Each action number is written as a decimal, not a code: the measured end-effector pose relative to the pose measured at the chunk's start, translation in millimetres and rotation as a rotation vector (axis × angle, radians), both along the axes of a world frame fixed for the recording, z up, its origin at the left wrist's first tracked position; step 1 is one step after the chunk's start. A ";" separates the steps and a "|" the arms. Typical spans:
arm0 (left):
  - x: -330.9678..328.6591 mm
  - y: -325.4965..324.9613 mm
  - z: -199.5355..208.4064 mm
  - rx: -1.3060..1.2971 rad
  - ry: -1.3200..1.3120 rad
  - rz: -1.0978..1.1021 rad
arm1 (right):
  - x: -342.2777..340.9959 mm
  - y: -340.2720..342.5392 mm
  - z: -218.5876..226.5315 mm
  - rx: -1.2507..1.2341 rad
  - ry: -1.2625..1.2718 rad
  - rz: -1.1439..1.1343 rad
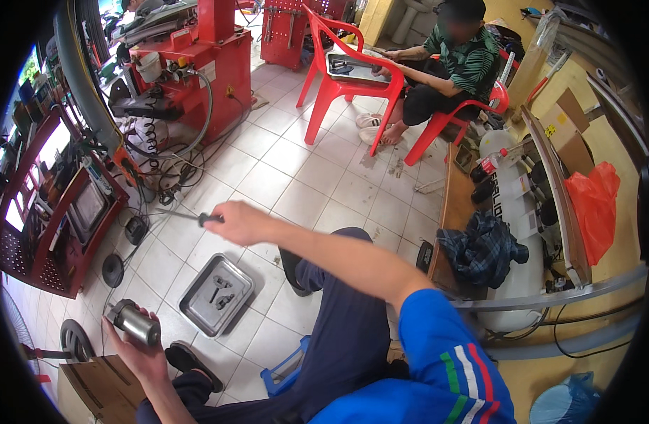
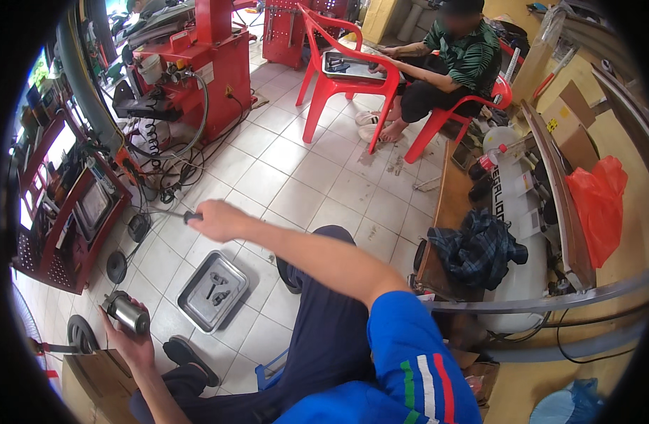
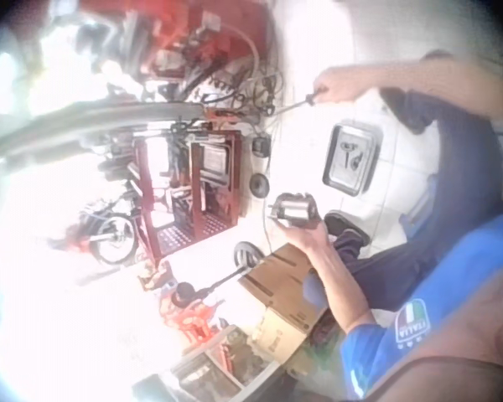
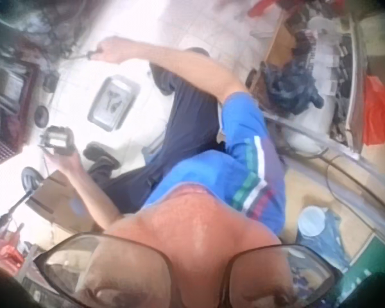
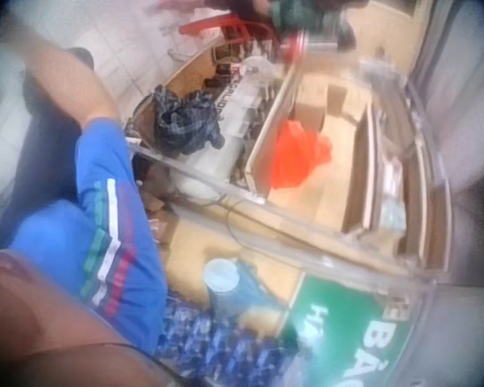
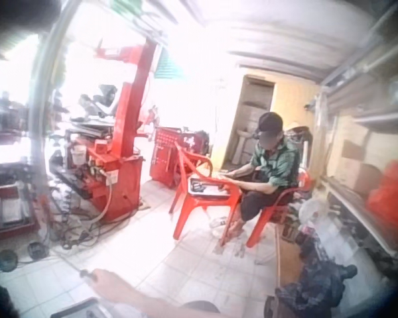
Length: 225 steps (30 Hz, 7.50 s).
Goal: The person holds a cylindrical metal motor part by hand and uses a screwdriver to scrape and pry at its housing while sitting over a metal tray.
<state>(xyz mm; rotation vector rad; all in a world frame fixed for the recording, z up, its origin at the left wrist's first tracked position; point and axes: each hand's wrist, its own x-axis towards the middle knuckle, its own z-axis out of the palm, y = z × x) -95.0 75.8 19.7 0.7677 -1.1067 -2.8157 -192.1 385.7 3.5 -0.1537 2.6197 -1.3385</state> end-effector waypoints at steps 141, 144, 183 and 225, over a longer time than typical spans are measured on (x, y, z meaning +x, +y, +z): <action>-18.0 -25.7 14.3 -0.078 0.172 0.020 | 125.3 -134.2 -51.6 -0.683 -0.948 0.363; -19.7 -26.5 3.4 -0.084 0.143 0.022 | 118.3 -135.2 -29.1 -0.422 -1.068 0.539; -17.9 -30.4 -1.0 -0.084 0.171 0.042 | 103.8 -130.8 -21.8 -0.061 -0.998 0.653; -16.0 -35.6 5.2 -0.126 0.200 0.112 | 118.9 -137.4 -20.3 -0.436 -0.734 0.221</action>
